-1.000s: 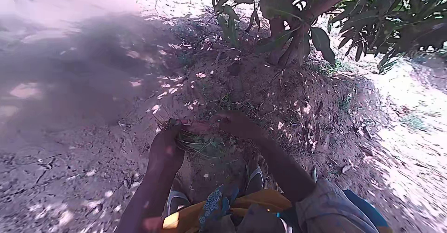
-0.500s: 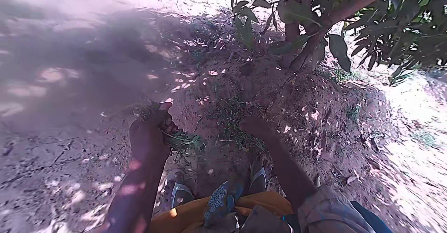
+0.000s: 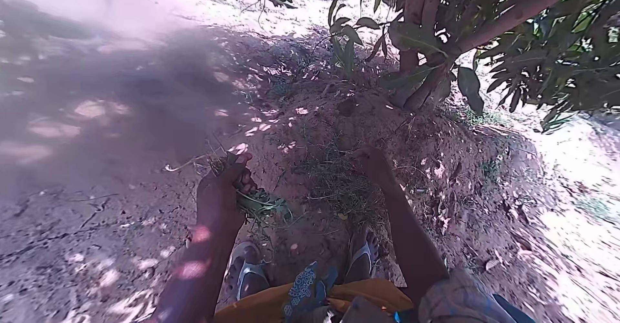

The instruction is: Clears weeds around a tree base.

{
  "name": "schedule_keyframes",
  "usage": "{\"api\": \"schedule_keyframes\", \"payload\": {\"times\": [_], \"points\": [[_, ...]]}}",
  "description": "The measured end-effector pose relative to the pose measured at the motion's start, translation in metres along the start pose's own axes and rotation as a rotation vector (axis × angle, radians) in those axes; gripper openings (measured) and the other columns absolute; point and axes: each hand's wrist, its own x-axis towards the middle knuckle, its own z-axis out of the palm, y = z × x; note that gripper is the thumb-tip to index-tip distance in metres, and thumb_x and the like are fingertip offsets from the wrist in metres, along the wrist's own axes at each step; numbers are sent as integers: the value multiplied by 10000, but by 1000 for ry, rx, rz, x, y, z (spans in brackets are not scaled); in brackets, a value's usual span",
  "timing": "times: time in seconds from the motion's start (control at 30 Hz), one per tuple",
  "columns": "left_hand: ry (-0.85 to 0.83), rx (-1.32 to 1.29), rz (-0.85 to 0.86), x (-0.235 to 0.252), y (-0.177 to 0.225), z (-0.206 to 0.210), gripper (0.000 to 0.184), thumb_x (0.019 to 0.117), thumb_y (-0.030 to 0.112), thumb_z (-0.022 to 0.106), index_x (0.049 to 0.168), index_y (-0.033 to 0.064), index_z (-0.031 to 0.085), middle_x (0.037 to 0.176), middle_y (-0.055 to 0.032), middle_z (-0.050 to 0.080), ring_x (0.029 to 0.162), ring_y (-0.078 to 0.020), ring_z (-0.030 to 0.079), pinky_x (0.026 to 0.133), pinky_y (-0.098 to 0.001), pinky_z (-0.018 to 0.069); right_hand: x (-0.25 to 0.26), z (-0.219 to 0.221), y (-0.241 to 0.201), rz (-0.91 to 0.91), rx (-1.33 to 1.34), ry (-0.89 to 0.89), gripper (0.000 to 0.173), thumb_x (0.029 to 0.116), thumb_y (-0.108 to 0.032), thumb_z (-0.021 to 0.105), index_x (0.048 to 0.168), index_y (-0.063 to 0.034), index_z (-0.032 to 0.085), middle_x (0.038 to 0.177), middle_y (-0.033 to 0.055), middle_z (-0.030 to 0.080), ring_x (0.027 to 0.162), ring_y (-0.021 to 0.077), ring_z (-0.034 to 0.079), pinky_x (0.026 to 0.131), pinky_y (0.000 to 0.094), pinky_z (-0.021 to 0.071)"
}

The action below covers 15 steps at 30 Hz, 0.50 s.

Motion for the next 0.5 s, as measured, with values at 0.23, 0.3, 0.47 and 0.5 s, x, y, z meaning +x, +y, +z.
{"api": "schedule_keyframes", "payload": {"times": [0.23,0.3,0.47,0.5], "points": [[0,-14,-11,0,-1,3,224,1073,106,429,980,86,632,555,98,459,420,1,443,435,-140,430,-10,-46,2,41,43,237,254,1040,-56,540,1243,8,678,1131,197,702,966,290,670,894,462,518],[-13,-7,-15,-2,-1,4,222,1073,110,433,972,92,630,557,96,461,424,-6,446,440,-149,437,-7,-57,10,175,-126,23,257,1039,-90,537,1221,-9,699,1213,193,690,1141,311,640,1023,495,461],[-39,9,-9,-4,-1,4,211,1055,58,451,1154,52,637,678,67,565,445,2,455,437,-131,419,-9,-67,28,91,28,207,213,1048,-66,549,1184,-17,705,1097,152,702,915,235,662,847,426,531],[-45,11,-15,-4,-2,6,233,1057,59,447,1192,48,637,708,57,595,441,4,455,429,-129,414,-9,-71,28,99,-3,215,248,1048,-48,527,1221,-23,702,1179,169,705,1032,285,674,932,487,517]]}}
